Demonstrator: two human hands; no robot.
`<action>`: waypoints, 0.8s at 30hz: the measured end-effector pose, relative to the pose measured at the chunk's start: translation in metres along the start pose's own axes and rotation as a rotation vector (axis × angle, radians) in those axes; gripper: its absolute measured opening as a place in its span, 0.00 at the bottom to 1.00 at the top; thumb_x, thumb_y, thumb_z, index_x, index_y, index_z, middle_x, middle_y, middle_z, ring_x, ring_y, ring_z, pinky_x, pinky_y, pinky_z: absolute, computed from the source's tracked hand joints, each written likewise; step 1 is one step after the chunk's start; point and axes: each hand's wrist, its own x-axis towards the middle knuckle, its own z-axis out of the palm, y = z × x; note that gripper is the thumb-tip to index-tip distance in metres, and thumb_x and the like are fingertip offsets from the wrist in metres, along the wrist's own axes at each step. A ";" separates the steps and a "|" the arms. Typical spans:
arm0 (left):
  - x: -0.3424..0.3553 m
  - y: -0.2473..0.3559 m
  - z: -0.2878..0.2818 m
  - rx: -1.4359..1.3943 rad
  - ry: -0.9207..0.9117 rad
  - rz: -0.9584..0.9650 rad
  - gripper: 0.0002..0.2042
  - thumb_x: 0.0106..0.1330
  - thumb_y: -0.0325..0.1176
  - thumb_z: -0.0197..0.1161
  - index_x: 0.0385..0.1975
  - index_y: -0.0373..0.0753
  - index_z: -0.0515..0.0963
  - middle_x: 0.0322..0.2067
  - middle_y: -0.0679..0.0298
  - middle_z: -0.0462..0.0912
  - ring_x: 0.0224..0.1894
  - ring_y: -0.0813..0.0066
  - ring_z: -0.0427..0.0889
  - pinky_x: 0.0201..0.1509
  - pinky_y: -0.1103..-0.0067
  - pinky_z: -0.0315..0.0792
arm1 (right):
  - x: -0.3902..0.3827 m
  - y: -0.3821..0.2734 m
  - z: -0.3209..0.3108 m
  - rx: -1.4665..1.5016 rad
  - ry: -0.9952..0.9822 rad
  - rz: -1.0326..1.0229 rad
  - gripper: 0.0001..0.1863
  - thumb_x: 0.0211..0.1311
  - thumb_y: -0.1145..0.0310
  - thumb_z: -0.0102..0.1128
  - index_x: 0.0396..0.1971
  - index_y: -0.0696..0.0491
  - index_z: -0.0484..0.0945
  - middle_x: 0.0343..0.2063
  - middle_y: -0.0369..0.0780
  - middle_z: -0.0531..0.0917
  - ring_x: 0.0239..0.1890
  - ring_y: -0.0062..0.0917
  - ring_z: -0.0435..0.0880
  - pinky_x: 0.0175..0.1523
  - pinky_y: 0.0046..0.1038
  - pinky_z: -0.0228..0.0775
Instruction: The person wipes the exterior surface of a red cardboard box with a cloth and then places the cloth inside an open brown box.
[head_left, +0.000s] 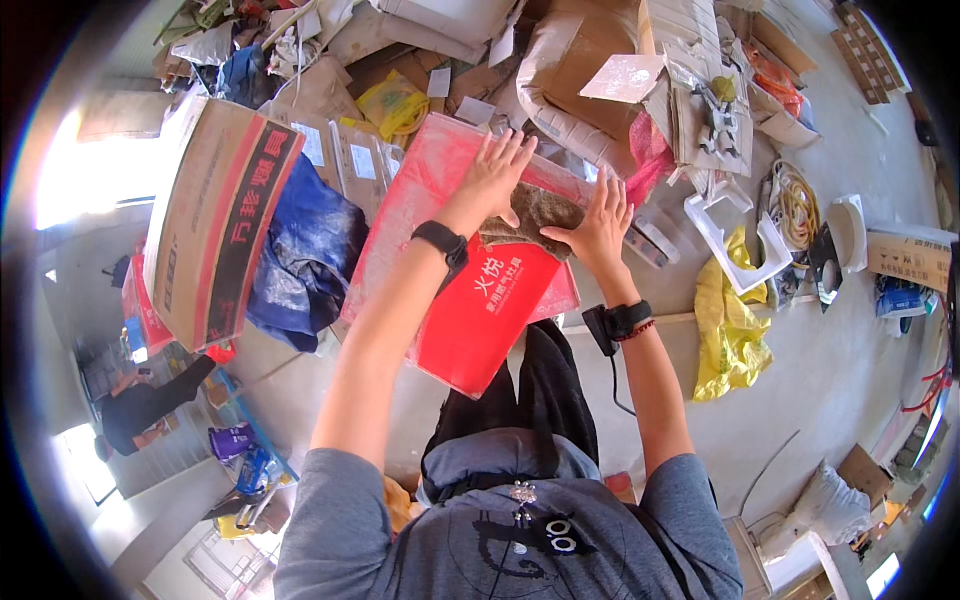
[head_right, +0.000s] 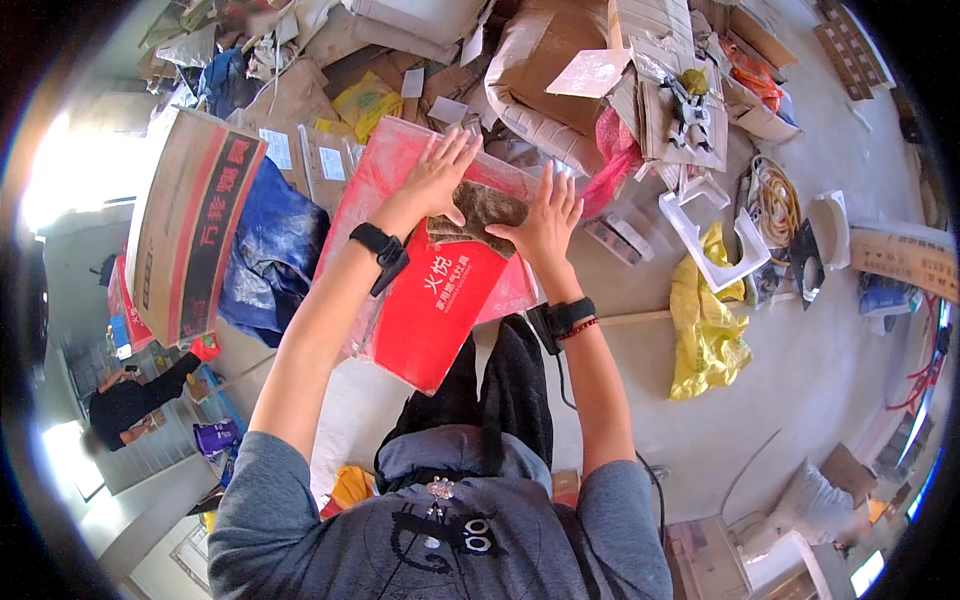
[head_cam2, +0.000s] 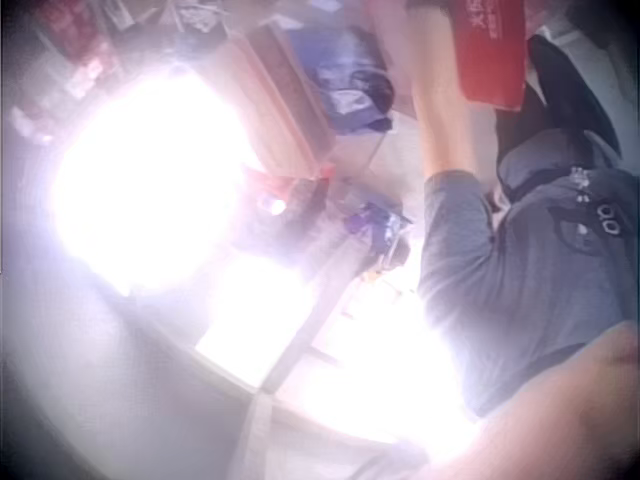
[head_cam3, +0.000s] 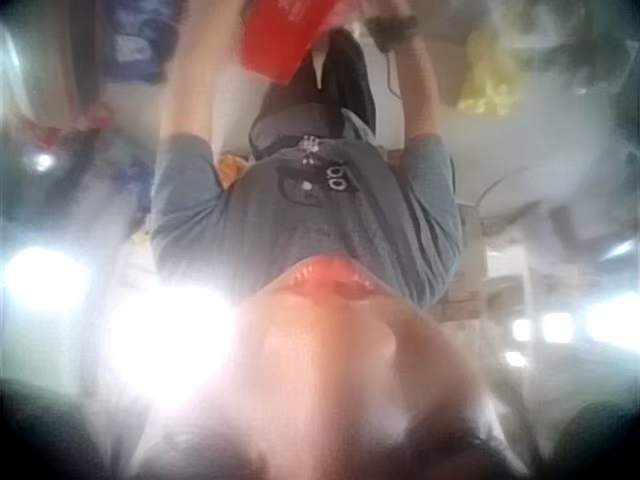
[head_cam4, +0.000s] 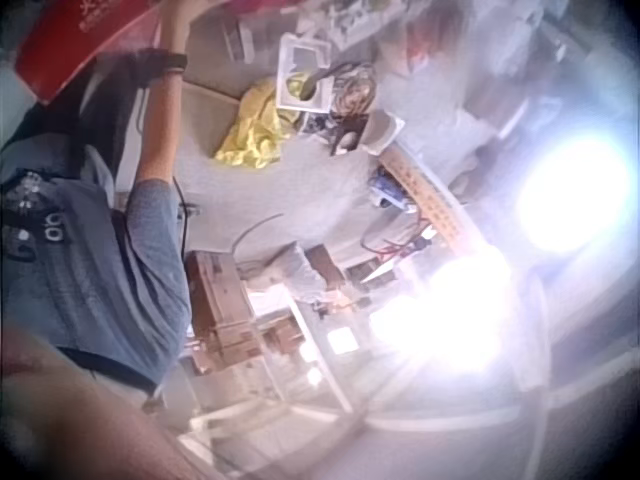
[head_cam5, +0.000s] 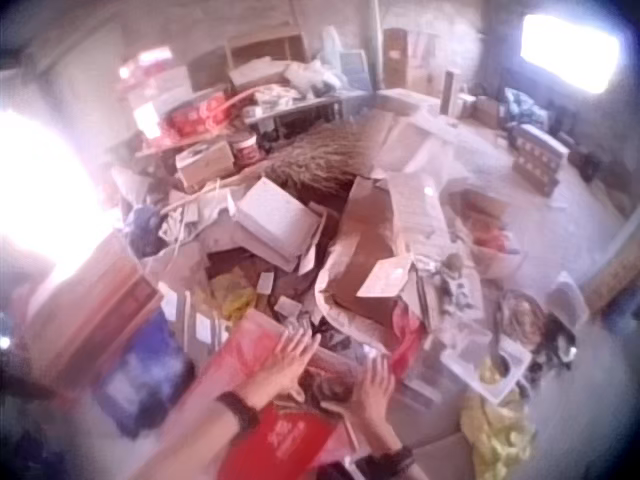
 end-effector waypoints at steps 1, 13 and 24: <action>0.002 -0.001 -0.001 0.016 -0.042 -0.027 0.65 0.23 0.47 0.79 0.66 0.39 0.43 0.65 0.51 0.50 0.68 0.57 0.47 0.70 0.59 0.38 | 0.000 0.002 0.002 0.012 -0.031 0.050 0.70 0.19 0.43 0.76 0.66 0.50 0.42 0.60 0.50 0.57 0.65 0.44 0.51 0.65 0.50 0.42; 0.023 -0.008 -0.005 0.071 -0.031 0.015 0.65 0.19 0.53 0.78 0.64 0.37 0.49 0.55 0.51 0.66 0.63 0.60 0.59 0.70 0.59 0.35 | 0.008 0.013 0.009 0.089 0.060 -0.021 0.69 0.21 0.41 0.75 0.64 0.56 0.45 0.51 0.48 0.70 0.58 0.41 0.64 0.64 0.44 0.46; 0.043 -0.010 -0.010 0.112 -0.020 0.018 0.60 0.21 0.55 0.77 0.62 0.40 0.56 0.41 0.53 0.78 0.51 0.61 0.74 0.70 0.62 0.35 | 0.017 0.016 0.010 0.117 0.122 0.026 0.57 0.27 0.45 0.75 0.57 0.61 0.57 0.42 0.47 0.75 0.49 0.39 0.71 0.59 0.40 0.53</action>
